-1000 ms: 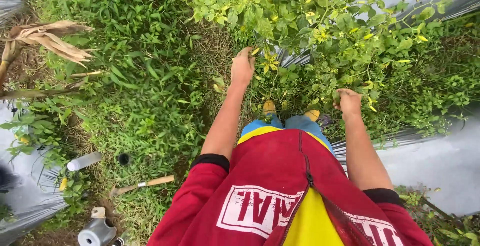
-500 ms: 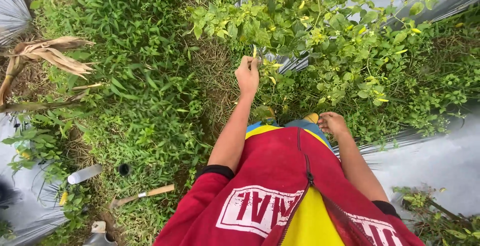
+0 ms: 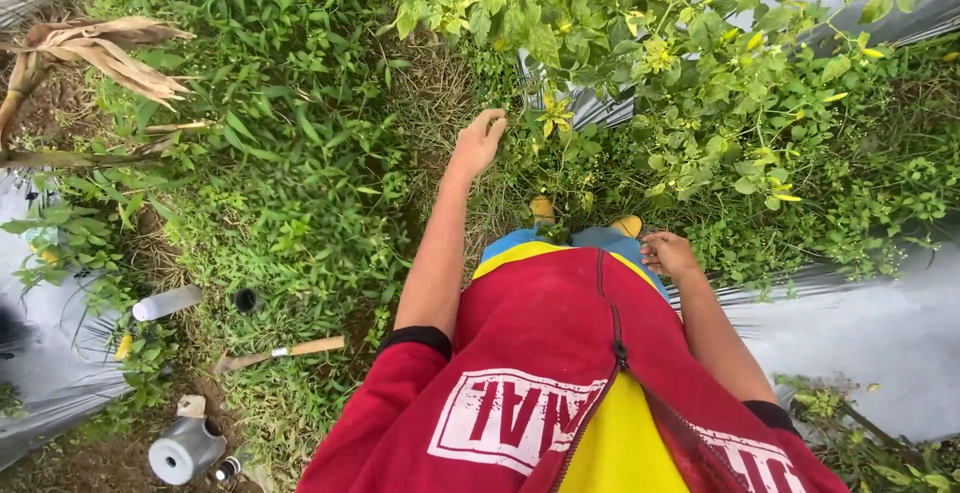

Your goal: The person stands in a garden and picks green chili peppers from a plant by hand. They reach into the foliage, grasp the peppers, and pull them off the stems, occasionally moving leaves aside to access more peppers.

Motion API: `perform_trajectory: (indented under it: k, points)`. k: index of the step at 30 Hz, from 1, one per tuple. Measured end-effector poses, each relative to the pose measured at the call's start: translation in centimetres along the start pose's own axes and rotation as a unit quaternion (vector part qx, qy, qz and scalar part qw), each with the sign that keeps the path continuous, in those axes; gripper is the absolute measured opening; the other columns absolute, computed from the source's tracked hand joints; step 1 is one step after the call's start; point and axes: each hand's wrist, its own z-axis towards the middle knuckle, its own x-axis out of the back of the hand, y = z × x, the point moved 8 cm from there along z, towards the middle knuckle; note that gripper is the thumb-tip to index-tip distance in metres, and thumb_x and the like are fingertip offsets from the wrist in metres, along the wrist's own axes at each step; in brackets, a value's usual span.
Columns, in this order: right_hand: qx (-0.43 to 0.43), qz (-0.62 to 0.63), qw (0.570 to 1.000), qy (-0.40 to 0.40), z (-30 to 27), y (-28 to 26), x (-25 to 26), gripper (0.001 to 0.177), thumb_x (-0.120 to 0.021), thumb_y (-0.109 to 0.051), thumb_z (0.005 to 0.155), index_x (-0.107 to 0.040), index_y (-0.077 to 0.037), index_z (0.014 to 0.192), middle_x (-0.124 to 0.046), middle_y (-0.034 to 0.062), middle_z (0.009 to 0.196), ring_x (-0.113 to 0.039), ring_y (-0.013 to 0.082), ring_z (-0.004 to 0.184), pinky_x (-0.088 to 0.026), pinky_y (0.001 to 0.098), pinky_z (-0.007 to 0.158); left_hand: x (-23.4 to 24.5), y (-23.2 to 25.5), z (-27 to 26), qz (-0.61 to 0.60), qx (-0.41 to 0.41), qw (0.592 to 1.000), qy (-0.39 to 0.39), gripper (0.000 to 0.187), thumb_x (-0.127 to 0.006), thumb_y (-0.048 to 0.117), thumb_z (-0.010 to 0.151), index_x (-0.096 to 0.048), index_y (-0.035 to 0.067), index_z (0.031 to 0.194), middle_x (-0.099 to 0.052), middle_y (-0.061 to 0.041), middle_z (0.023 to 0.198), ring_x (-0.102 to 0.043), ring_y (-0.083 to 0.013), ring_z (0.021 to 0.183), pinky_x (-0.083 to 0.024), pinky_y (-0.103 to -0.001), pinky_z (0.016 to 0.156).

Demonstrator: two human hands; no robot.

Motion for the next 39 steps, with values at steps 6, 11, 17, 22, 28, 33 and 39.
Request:
perform_trajectory:
  k: [6, 11, 17, 22, 28, 33, 39]
  points:
    - [0.016, -0.022, 1.000, -0.001, 1.8, 0.7, -0.7, 0.027, -0.057, -0.018, 0.104, -0.069, -0.006, 0.125, -0.074, 0.0155, 0.094, -0.074, 0.0223, 0.072, -0.067, 0.0379, 0.064, 2.9, -2.9, -1.8, 0.047, -0.022, 0.997, -0.055, 0.028, -0.056, 0.034, 0.107, -0.078, 0.016, 0.106, -0.077, -0.009, 0.089, -0.072, -0.0246, 0.082, -0.059, -0.046, 0.078]
    - [0.015, -0.022, 1.000, -0.007, 1.4, 0.4, -1.7, 0.025, -0.056, -0.016, 0.104, -0.070, -0.007, 0.123, -0.075, 0.0155, 0.092, -0.074, 0.0224, 0.070, -0.067, 0.0385, 0.065, 4.2, 7.3, -10.2, -0.095, -0.040, 0.977, -0.186, 0.027, -0.061, 0.012, 0.102, -0.071, -0.003, 0.123, -0.078, -0.020, 0.111, -0.076, -0.0233, 0.097, -0.061, -0.036, 0.083]
    - [0.046, -0.029, 0.998, -0.028, 0.8, -1.5, -3.8, 0.026, -0.056, -0.017, 0.105, -0.069, -0.005, 0.124, -0.076, 0.0155, 0.094, -0.075, 0.0221, 0.073, -0.067, 0.0368, 0.064, 1.2, 5.7, -8.7, -0.165, -0.075, 0.974, -0.137, 0.036, -0.068, 0.005, 0.097, -0.064, -0.011, 0.129, -0.079, -0.021, 0.106, -0.077, -0.0194, 0.086, -0.065, -0.029, 0.072]
    - [0.121, -0.025, 0.991, -0.041, -4.4, -10.7, -7.1, 0.024, -0.057, -0.011, 0.105, -0.069, -0.003, 0.124, -0.074, 0.0161, 0.095, -0.075, 0.0223, 0.076, -0.067, 0.0334, 0.064, -1.8, 5.8, -9.4, -0.214, -0.085, 0.966, -0.114, 0.029, -0.068, -0.004, 0.094, -0.071, -0.006, 0.123, -0.079, -0.020, 0.095, -0.076, -0.0182, 0.076, -0.063, -0.022, 0.060]
    - [0.321, -0.010, 0.946, -0.035, -16.3, -27.2, -10.5, 0.059, -0.060, 0.000, 0.101, -0.035, -0.001, 0.155, -0.043, 0.0278, 0.150, -0.060, 0.0325, 0.125, -0.062, 0.0419, 0.096, -4.7, 6.1, -9.6, -0.171, -0.136, 0.972, -0.090, 0.027, -0.068, -0.001, 0.097, -0.071, -0.005, 0.123, -0.079, -0.020, 0.098, -0.078, -0.0201, 0.079, -0.065, -0.027, 0.061]
    - [0.406, -0.263, 0.874, 0.051, -12.1, -28.8, -12.5, 0.034, -0.065, -0.011, 0.109, -0.057, -0.005, 0.141, -0.053, 0.0172, 0.139, -0.059, 0.0344, 0.131, -0.057, 0.0480, 0.106, -6.2, 5.3, -8.7, -0.132, -0.151, 0.977, -0.075, 0.023, -0.073, 0.001, 0.095, -0.076, 0.000, 0.118, -0.080, -0.017, 0.095, -0.072, -0.0124, 0.063, -0.063, -0.028, 0.061]
    - [0.410, -0.331, 0.846, 0.086, -13.8, -30.7, -13.3, 0.040, -0.064, -0.005, 0.105, -0.053, 0.001, 0.143, -0.060, 0.0228, 0.134, -0.066, 0.0387, 0.124, -0.059, 0.0560, 0.102, -6.7, 4.9, -8.7, -0.097, -0.164, 0.980, -0.061, 0.020, -0.074, 0.006, 0.095, -0.078, 0.008, 0.114, -0.081, -0.011, 0.093, -0.072, -0.0084, 0.060, -0.062, -0.024, 0.063]
